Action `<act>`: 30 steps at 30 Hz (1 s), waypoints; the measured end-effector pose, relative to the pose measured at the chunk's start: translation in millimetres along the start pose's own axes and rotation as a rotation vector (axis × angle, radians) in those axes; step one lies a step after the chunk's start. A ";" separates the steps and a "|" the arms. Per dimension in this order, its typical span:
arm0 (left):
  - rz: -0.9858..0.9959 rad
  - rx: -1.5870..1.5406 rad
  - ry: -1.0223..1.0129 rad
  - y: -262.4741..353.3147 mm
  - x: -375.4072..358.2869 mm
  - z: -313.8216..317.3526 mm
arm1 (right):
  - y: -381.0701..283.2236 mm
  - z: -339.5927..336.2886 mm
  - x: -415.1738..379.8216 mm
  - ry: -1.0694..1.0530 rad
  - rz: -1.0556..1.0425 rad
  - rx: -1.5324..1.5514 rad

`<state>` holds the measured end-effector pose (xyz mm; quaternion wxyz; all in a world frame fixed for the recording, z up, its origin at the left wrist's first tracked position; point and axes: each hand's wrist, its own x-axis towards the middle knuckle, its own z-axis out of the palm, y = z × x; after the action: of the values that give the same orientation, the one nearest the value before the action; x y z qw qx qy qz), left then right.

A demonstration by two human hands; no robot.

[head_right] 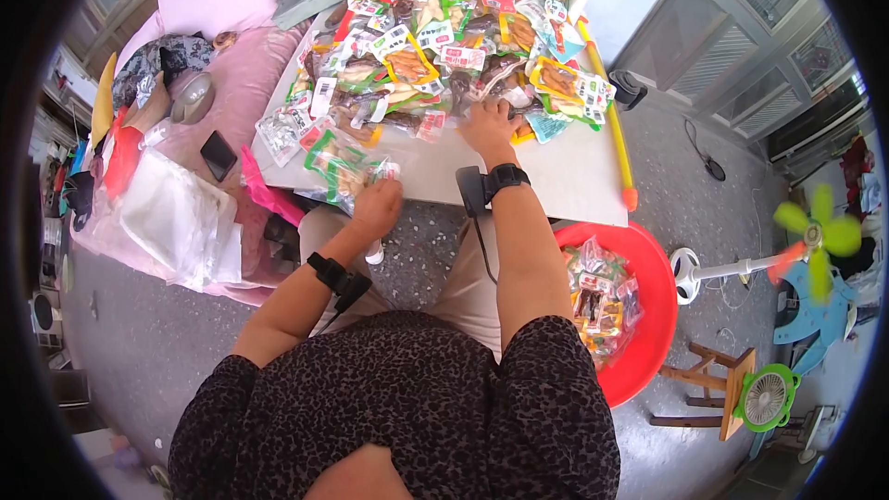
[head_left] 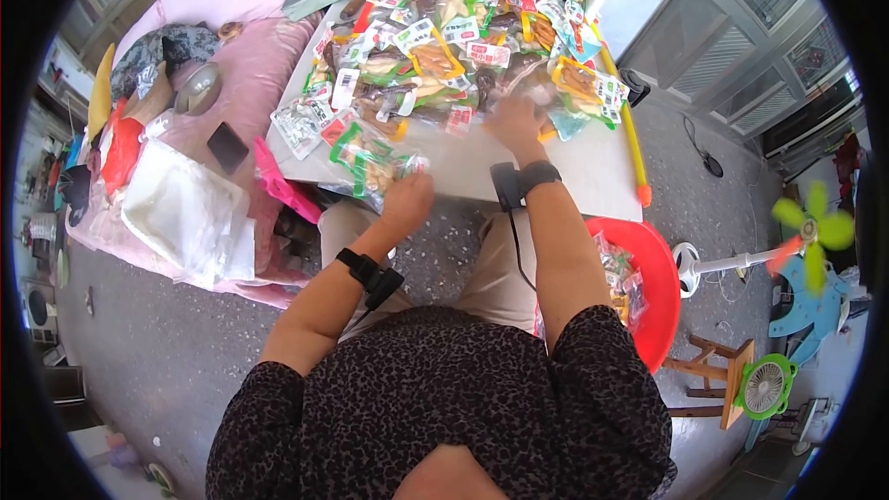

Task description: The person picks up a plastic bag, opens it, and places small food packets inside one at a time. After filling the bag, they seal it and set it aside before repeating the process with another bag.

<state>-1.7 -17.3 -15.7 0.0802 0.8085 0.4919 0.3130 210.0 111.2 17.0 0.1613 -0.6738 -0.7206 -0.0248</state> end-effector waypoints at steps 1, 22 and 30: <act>0.001 0.005 0.001 -0.3 -0.2 0.6 | -0.8 -3.9 -3.0 -0.031 0.010 0.000; 0.038 -0.048 0.049 -1.5 1.9 -1.2 | 14.0 -6.4 -43.0 -0.016 0.049 0.090; -0.015 -0.040 -0.007 -1.7 2.3 1.0 | -37.7 8.6 13.1 0.197 -0.097 0.190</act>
<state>-1.6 -14.3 -16.3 0.1005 0.8041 0.4914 0.3191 170.8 122.5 19.1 0.2929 -0.6143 -0.7320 -0.0303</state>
